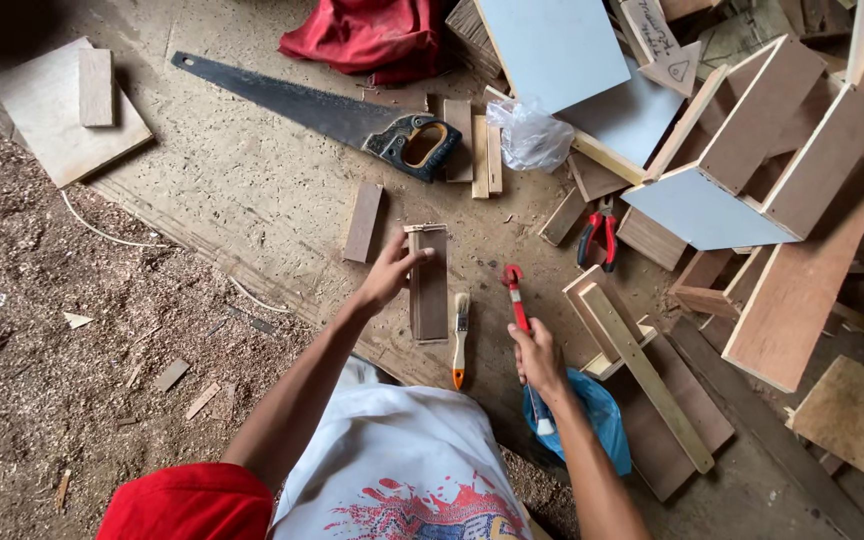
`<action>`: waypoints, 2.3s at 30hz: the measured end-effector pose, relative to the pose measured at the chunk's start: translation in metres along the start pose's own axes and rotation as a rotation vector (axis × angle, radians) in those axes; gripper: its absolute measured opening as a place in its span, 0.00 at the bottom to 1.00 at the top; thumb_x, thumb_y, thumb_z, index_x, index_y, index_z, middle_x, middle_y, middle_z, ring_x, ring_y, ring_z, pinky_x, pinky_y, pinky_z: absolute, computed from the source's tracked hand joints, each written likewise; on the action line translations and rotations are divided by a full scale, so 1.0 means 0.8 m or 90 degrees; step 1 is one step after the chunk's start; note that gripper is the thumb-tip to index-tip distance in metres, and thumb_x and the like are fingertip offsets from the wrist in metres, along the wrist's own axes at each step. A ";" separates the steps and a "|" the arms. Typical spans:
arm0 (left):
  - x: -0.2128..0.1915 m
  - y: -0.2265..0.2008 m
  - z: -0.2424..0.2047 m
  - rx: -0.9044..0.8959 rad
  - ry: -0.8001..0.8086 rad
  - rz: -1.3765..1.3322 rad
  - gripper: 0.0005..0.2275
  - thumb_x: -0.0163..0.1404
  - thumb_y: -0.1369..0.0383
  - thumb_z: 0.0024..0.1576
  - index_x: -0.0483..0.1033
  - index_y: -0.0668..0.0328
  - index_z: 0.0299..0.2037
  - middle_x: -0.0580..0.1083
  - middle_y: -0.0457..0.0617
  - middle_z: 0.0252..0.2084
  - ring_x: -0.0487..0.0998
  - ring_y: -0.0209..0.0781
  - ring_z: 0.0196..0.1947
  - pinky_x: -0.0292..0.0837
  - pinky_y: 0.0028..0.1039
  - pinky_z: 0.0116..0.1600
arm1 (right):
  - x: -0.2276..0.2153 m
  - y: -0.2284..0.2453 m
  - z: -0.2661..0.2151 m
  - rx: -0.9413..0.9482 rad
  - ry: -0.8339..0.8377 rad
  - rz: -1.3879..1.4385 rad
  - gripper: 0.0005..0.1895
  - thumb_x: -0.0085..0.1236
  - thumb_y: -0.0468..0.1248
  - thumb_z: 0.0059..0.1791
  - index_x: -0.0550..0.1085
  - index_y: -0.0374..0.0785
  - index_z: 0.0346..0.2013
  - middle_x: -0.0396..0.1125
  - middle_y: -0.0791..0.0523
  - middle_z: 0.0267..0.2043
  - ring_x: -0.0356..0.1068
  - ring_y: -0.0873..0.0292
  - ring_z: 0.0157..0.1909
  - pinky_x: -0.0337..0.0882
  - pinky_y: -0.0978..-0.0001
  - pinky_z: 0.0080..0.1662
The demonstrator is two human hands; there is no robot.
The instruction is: The person assembles a small wooden box by hammering nails into pre-drilled holes and fitting wooden pieces together. They repeatedly hammer nails, adjust the wood pieces, and inspect the joints to ensure alignment.
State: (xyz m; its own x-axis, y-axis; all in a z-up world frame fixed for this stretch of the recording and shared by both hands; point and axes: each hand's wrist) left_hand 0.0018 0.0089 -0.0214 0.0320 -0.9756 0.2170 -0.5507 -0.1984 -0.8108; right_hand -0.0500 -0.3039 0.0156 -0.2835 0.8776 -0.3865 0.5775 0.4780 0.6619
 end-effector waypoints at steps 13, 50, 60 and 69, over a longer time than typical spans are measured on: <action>0.038 0.027 -0.003 -0.129 0.052 -0.200 0.28 0.54 0.47 0.54 0.71 0.69 0.49 0.77 0.58 0.40 0.80 0.46 0.38 0.82 0.36 0.41 | 0.023 -0.075 0.021 -0.346 -0.320 -0.285 0.13 0.57 0.41 0.52 0.74 0.40 0.50 0.73 0.46 0.46 0.70 0.39 0.51 0.68 0.49 0.52; -0.046 -0.104 -0.049 0.129 0.352 0.122 0.30 0.66 0.75 0.49 0.71 0.67 0.63 0.76 0.54 0.53 0.76 0.47 0.55 0.75 0.36 0.60 | 0.154 0.115 -0.067 -0.229 0.108 0.348 0.32 0.65 0.31 0.44 0.68 0.36 0.64 0.69 0.53 0.61 0.67 0.57 0.65 0.66 0.63 0.65; -0.086 -0.250 -0.051 0.526 0.383 0.344 0.44 0.72 0.73 0.39 0.60 0.55 0.69 0.57 0.58 0.73 0.59 0.57 0.71 0.57 0.53 0.71 | 0.159 0.193 -0.082 -0.427 -0.350 -0.063 0.26 0.72 0.38 0.42 0.75 0.34 0.53 0.75 0.49 0.49 0.76 0.50 0.50 0.74 0.60 0.52; -0.081 -0.267 -0.021 0.356 0.464 0.366 0.27 0.66 0.78 0.42 0.76 0.61 0.55 0.79 0.47 0.45 0.80 0.38 0.44 0.78 0.28 0.51 | 0.160 0.256 -0.114 -0.386 -0.447 -0.196 0.36 0.72 0.40 0.43 0.68 0.37 0.63 0.65 0.44 0.62 0.63 0.43 0.65 0.63 0.50 0.64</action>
State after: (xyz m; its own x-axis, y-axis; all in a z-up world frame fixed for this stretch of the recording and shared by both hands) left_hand 0.1038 0.1161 0.1469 -0.7144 -0.6826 -0.1536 0.1389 0.0769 -0.9873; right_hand -0.0378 -0.0906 0.1609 0.2782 0.5842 -0.7624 0.0067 0.7926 0.6097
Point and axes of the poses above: each hand's wrist, its own z-axis towards the middle knuckle, its own x-axis out of the palm, y = z × x
